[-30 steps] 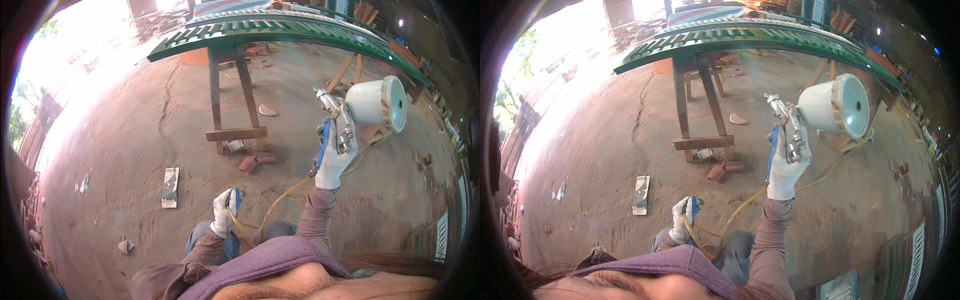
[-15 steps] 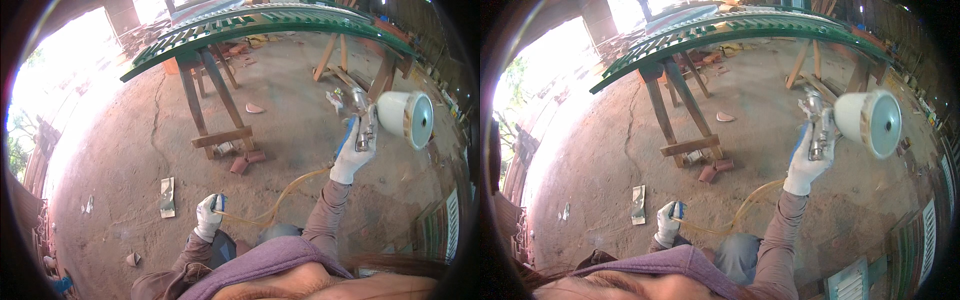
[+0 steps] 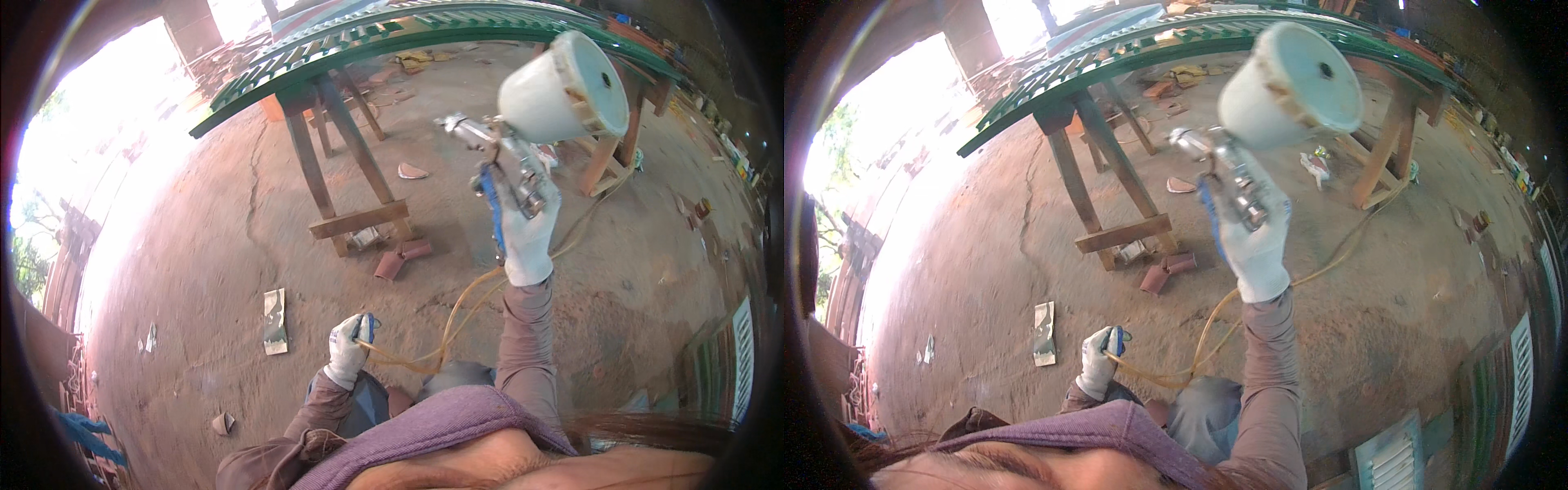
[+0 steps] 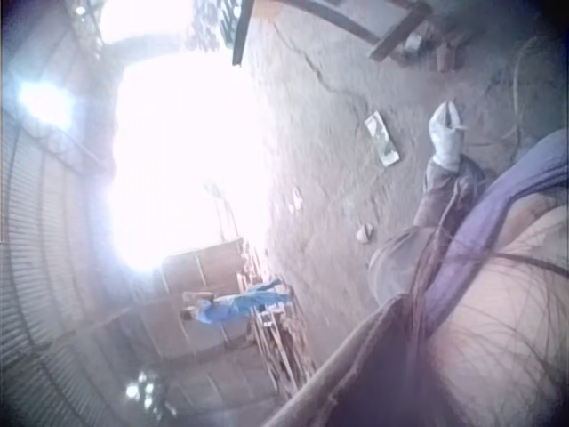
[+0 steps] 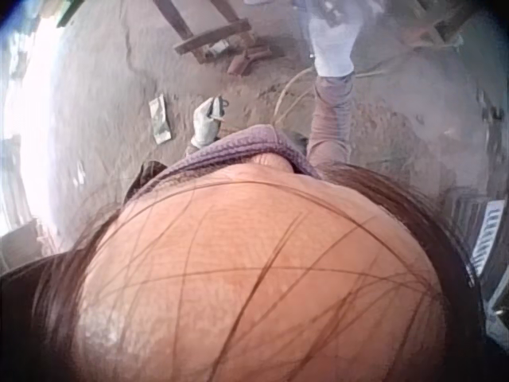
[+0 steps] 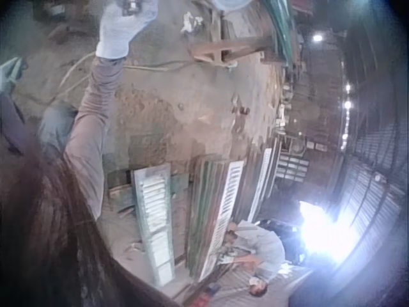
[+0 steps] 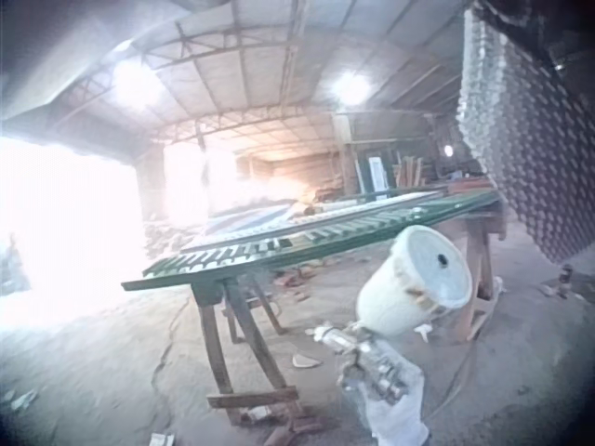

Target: The person uses a spray gun to apply green paint to a metal grate, moving the gun in steady strokes along the surface. The person refills the spray gun from a paint can and continues painting the grate.

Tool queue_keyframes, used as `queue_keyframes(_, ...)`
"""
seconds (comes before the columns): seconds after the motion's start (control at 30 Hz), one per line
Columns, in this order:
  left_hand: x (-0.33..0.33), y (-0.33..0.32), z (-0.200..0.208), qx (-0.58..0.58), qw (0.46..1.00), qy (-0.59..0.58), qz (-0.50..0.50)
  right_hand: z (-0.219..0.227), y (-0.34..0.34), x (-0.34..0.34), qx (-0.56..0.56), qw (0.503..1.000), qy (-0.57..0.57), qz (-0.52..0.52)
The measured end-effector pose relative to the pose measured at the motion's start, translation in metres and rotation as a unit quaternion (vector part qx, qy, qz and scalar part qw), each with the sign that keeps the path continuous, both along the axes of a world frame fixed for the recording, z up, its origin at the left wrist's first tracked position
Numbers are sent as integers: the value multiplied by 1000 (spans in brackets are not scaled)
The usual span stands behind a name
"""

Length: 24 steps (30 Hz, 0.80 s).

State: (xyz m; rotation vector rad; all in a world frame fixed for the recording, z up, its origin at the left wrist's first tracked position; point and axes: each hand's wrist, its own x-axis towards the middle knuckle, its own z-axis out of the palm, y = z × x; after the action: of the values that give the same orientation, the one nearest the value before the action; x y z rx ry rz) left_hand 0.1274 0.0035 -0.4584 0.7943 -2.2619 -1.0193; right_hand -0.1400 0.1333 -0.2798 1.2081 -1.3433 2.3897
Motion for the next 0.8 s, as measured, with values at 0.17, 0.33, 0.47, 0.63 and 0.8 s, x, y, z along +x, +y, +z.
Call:
queue_keyframes(0.17, -4, 2, 1, -15, 1000, -9, -16, -2, 41, -48, 22, 987, -42, -153)
queue_keyframes(0.33, -14, 10, -7, -118, 990, -22, -70, 3, 78, -92, -53, 959, 11, -278)
queue_keyframes(0.47, -16, 16, -15, -152, 983, -38, -91, -5, 111, -127, -25, 936, -12, -350)
queue_keyframes(0.63, -21, 21, -9, -123, 983, -84, -103, -14, 136, -172, -29, 850, 29, -526)
queue_keyframes(0.8, -23, 23, -11, -128, 978, -127, -102, -26, 137, -177, -73, 883, -3, -464)
